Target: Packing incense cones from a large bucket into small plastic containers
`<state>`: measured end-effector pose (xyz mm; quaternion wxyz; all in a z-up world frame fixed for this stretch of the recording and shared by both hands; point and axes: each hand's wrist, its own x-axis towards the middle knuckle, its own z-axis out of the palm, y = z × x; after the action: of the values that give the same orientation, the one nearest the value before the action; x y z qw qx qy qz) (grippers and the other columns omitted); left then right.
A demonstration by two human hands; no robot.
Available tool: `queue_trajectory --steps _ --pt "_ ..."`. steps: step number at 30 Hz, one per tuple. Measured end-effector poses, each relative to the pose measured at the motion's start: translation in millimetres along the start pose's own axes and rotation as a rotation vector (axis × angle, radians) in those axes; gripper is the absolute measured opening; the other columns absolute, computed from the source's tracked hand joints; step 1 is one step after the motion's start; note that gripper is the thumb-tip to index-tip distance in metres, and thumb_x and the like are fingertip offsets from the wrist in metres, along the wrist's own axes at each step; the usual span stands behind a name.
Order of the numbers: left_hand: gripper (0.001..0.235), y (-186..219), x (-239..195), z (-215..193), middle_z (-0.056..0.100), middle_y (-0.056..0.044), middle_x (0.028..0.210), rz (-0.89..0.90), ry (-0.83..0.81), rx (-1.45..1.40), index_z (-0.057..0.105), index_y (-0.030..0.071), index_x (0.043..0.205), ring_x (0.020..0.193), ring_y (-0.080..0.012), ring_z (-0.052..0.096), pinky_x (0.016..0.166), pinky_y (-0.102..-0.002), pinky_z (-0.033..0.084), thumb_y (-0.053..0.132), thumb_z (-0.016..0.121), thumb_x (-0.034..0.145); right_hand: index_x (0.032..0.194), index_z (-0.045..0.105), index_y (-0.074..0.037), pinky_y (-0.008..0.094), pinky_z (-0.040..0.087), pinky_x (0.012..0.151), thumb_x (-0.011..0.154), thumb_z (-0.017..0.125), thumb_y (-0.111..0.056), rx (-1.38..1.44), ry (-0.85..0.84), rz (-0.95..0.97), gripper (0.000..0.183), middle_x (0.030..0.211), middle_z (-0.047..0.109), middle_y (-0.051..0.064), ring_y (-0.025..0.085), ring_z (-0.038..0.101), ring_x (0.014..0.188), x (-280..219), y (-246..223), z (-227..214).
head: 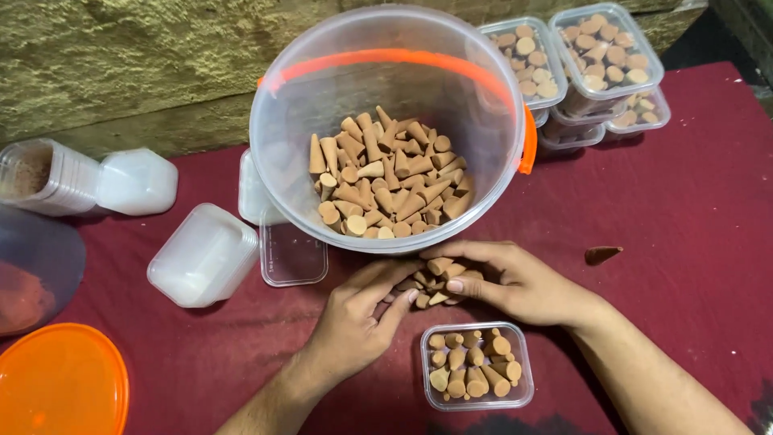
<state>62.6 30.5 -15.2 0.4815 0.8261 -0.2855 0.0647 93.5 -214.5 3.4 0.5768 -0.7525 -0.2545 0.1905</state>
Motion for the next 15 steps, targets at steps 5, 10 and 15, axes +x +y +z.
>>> queue_trajectory --steps 5,10,15 --pt "0.026 -4.8 -2.1 3.5 0.073 -0.016 0.116 0.035 0.007 0.015 0.070 -0.002 0.119 0.112 -0.0273 0.072 0.106 -0.036 0.057 0.007 0.068 0.095 0.134 0.059 -0.010 0.032 0.057 0.102 0.098 0.057 -0.030 0.009 0.004 0.037 0.041 0.126 0.076 0.004 0.015 0.071 0.117 -4.5 -9.2 -0.9" --pt "0.020 -5.2 -3.2 4.4 0.073 -0.014 0.111 0.053 0.012 0.030 0.072 -0.001 0.113 0.107 -0.0256 0.072 0.101 -0.035 0.059 0.004 0.069 0.094 0.103 0.068 -0.013 0.026 0.058 0.078 0.092 0.071 -0.026 -0.146 0.148 0.085 0.017 0.092 0.079 -0.003 0.009 0.074 0.086 -8.3 2.8 -0.2" --pt "0.026 3.4 -0.3 0.2 0.072 -0.012 0.113 0.057 -0.008 0.013 0.069 0.000 0.120 0.109 -0.0253 0.071 0.102 -0.035 0.058 0.003 0.067 0.094 0.100 0.076 -0.011 0.025 0.057 0.079 0.089 0.074 -0.026 -0.206 0.174 0.021 0.018 0.100 0.081 0.000 0.010 0.074 0.089 -7.4 1.7 0.1"
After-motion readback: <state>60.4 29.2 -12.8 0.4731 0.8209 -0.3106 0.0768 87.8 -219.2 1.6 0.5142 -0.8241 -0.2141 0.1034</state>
